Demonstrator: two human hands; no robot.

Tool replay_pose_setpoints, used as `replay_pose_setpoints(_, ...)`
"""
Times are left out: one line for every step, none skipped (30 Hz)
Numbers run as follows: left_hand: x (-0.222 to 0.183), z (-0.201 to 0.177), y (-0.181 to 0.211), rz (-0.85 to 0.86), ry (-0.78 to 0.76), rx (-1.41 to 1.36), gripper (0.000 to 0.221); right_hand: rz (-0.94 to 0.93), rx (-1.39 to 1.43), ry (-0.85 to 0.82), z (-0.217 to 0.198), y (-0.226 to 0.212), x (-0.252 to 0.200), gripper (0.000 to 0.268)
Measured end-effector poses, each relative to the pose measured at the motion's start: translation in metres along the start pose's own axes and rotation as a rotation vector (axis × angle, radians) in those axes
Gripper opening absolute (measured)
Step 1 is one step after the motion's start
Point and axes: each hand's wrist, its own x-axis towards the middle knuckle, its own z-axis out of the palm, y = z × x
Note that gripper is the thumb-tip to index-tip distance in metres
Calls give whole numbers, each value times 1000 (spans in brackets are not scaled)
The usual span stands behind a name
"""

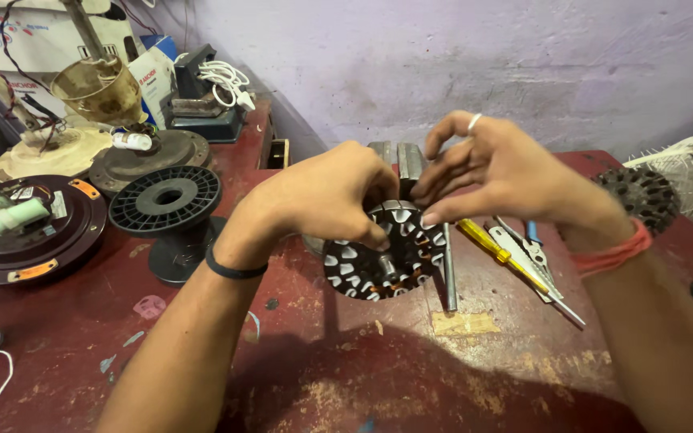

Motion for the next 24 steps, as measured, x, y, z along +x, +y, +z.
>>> replay_pose_setpoints(-1, -1, -1, 7, 13, -46, 32, 98, 24, 3, -7, -3, -1, 43)
replay_pose_setpoints(-3, -1, -2, 14, 27, -91, 32, 195, 49, 5, -11, -5, -2, 43)
replay_pose_setpoints(-5, 0, -2, 19, 41, -136, 31, 285, -81, -73, -12, -8, -3, 42)
replay_pose_setpoints(-6, 1, -2, 26, 57, -155, 31, 375, -212, -148, -10, -10, -2, 41)
replay_pose_setpoints(-7, 2, -2, 32, 74, -174, 31, 464, -345, -221, -8, -12, -2, 41)
replay_pose_setpoints(-8, 3, -2, 39, 91, -193, 31, 422, -351, -240, -4, -15, -3, 39)
replay_pose_setpoints(-8, 6, -1, 52, 96, -203, 30, 381, -361, -258, 0, -17, -5, 38)
replay_pose_setpoints(-8, 9, 0, 64, 101, -212, 30, 340, -370, -276, 2, -20, -7, 37)
replay_pose_setpoints(-8, 13, 1, 83, 104, -221, 30, 331, -430, -270, 3, -23, -9, 35)
replay_pose_setpoints(-9, 18, 1, 91, 119, -239, 31, 322, -489, -264, 1, -27, -12, 33)
replay_pose_setpoints(-11, 23, 0, 99, 133, -258, 32, 315, -547, -260, -1, -29, -13, 31)
replay_pose_setpoints(-13, 28, -2, 107, 146, -277, 34, 288, -575, -246, -2, -30, -12, 30)
replay_pose_setpoints(-16, 34, -6, 42, 174, -250, 32, 264, -598, -237, -2, -30, -12, 29)
replay_pose_setpoints(-18, 39, -11, -24, 202, -223, 31, 240, -620, -227, -1, -30, -11, 29)
replay_pose_setpoints(-22, 45, -17, -93, 228, -196, 30, 239, -604, -211, 0, -28, -10, 28)
replay_pose_setpoints(-24, 52, -23, 7, 322, -208, 31, 237, -587, -195, 1, -25, -10, 27)
replay_pose_setpoints(-25, 58, -29, 105, 422, -222, 32, 234, -573, -185, 2, -23, -7, 26)
replay_pose_setpoints(-27, 64, -35, 203, 522, -234, 33, 155, -528, -142, 3, -20, -6, 25)
replay_pose_setpoints(-28, 70, -41, 193, 573, -271, 35, 76, -480, -100, 3, -17, -5, 24)
replay_pose_setpoints(-28, 76, -45, 183, 623, -308, 36, -3, -430, -58, 2, -14, -3, 23)
replay_pose_setpoints(-27, 82, -49, 175, 674, -345, 38, -7, -438, -28, 2, -10, -1, 22)
replay_pose_setpoints(-24, 88, -53, 140, 699, -387, 38, -12, -446, 3, 0, -6, 0, 21)
replay_pose_setpoints(-20, 93, -55, 106, 724, -428, 38, -17, -454, 34, -1, -2, 2, 21)
replay_pose_setpoints(-17, 97, -58, 71, 748, -469, 39, 44, -478, 42, -2, 2, 4, 22)
